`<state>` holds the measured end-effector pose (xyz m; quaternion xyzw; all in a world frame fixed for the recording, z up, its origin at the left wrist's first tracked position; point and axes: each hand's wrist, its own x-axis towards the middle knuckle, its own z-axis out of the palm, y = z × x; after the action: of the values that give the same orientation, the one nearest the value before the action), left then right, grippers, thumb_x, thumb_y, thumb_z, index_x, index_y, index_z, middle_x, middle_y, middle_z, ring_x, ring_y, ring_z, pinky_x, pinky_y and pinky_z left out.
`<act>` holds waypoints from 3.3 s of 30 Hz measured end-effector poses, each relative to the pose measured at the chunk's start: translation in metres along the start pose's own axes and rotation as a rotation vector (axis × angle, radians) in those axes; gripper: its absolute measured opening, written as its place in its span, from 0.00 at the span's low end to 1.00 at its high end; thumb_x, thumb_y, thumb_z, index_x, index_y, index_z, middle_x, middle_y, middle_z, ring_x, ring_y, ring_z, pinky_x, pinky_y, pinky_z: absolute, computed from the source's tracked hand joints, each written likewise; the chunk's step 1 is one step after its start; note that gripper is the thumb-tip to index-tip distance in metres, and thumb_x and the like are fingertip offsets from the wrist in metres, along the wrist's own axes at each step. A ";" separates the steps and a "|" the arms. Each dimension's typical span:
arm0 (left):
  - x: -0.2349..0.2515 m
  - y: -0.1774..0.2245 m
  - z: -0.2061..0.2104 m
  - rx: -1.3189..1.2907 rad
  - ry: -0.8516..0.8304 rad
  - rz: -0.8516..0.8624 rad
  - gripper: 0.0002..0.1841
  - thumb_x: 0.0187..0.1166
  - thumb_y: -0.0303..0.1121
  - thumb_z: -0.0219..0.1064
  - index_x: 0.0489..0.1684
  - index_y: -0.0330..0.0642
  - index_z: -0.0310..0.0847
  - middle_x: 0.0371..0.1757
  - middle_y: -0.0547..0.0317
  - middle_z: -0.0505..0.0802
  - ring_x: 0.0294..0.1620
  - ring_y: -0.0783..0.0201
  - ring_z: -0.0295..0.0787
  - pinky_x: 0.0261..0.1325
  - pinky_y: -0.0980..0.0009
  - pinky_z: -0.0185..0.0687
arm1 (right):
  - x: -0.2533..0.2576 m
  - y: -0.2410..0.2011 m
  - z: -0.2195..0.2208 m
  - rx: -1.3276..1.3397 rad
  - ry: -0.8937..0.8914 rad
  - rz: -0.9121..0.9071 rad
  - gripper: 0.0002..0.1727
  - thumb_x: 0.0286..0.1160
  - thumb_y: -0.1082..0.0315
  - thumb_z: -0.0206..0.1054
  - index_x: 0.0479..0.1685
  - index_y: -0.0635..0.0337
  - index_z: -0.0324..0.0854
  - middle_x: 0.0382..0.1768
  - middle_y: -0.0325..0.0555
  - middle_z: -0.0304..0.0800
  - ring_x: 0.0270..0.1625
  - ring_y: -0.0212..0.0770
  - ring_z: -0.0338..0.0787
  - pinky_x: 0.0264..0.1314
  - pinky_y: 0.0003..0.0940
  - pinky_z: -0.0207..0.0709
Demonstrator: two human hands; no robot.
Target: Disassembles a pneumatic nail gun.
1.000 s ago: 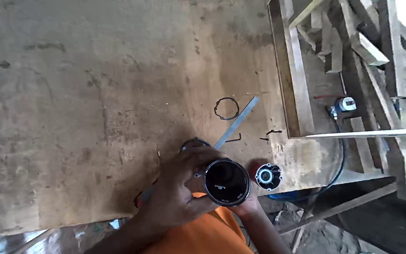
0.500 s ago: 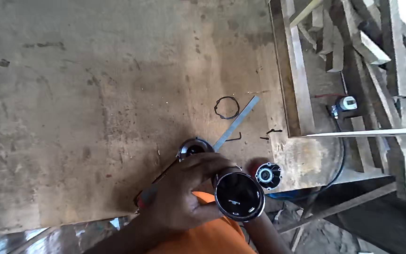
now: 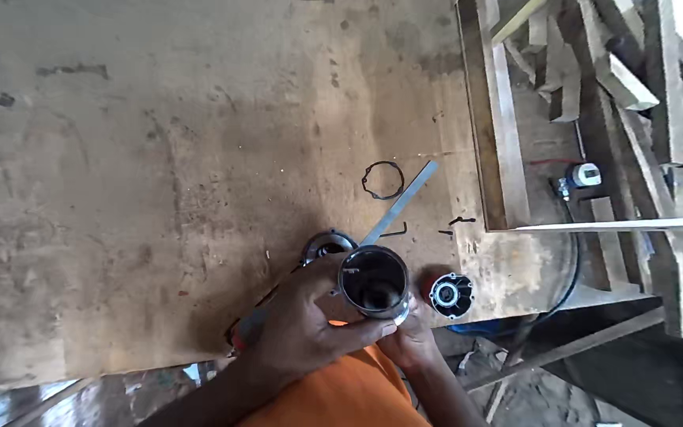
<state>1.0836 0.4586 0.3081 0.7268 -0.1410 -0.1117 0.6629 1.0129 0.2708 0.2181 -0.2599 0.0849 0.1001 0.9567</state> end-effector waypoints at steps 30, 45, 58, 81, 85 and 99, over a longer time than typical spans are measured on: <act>-0.009 0.009 -0.008 -0.024 0.084 0.115 0.30 0.63 0.37 0.85 0.67 0.42 0.80 0.60 0.58 0.93 0.60 0.60 0.93 0.64 0.60 0.94 | 0.007 -0.035 0.030 -0.402 -0.028 -0.034 0.13 0.78 0.64 0.73 0.58 0.50 0.91 0.48 0.39 0.96 0.49 0.30 0.93 0.57 0.31 0.88; -0.008 -0.015 -0.014 -0.958 0.191 -0.374 0.20 0.85 0.53 0.62 0.65 0.53 0.85 0.59 0.56 0.93 0.59 0.60 0.92 0.63 0.58 0.90 | 0.005 -0.048 0.121 -0.994 0.223 -0.304 0.07 0.68 0.75 0.77 0.42 0.62 0.89 0.33 0.42 0.95 0.31 0.34 0.93 0.33 0.29 0.92; -0.008 -0.015 -0.011 -0.919 0.217 -0.494 0.22 0.86 0.58 0.59 0.63 0.53 0.83 0.54 0.55 0.93 0.55 0.61 0.93 0.59 0.62 0.91 | 0.010 -0.048 0.113 -1.696 0.102 -0.262 0.22 0.83 0.42 0.63 0.42 0.53 0.84 0.23 0.31 0.82 0.23 0.27 0.83 0.23 0.28 0.81; -0.016 -0.017 -0.033 -0.883 0.567 -0.511 0.20 0.87 0.59 0.55 0.57 0.58 0.83 0.51 0.61 0.93 0.53 0.63 0.93 0.54 0.59 0.93 | -0.011 -0.112 0.104 -1.432 0.225 -0.489 0.19 0.88 0.45 0.58 0.31 0.44 0.82 0.20 0.23 0.80 0.18 0.19 0.76 0.16 0.18 0.73; -0.012 -0.017 -0.031 -0.922 0.513 -0.435 0.21 0.89 0.58 0.52 0.59 0.57 0.83 0.52 0.61 0.93 0.55 0.64 0.92 0.57 0.61 0.92 | -0.008 -0.103 0.105 -1.383 0.088 -0.454 0.20 0.88 0.46 0.58 0.31 0.47 0.81 0.20 0.24 0.80 0.20 0.18 0.76 0.19 0.16 0.70; -0.008 -0.013 -0.042 -0.997 0.535 -0.392 0.22 0.90 0.58 0.51 0.58 0.54 0.83 0.51 0.57 0.93 0.50 0.63 0.94 0.49 0.65 0.95 | -0.008 -0.092 0.106 -1.375 0.070 -0.484 0.21 0.89 0.46 0.58 0.31 0.48 0.82 0.22 0.25 0.81 0.21 0.17 0.76 0.20 0.14 0.69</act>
<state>1.0912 0.5013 0.2992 0.3437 0.2367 -0.0978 0.9035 1.0381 0.2467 0.3542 -0.8165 -0.0265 -0.0920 0.5693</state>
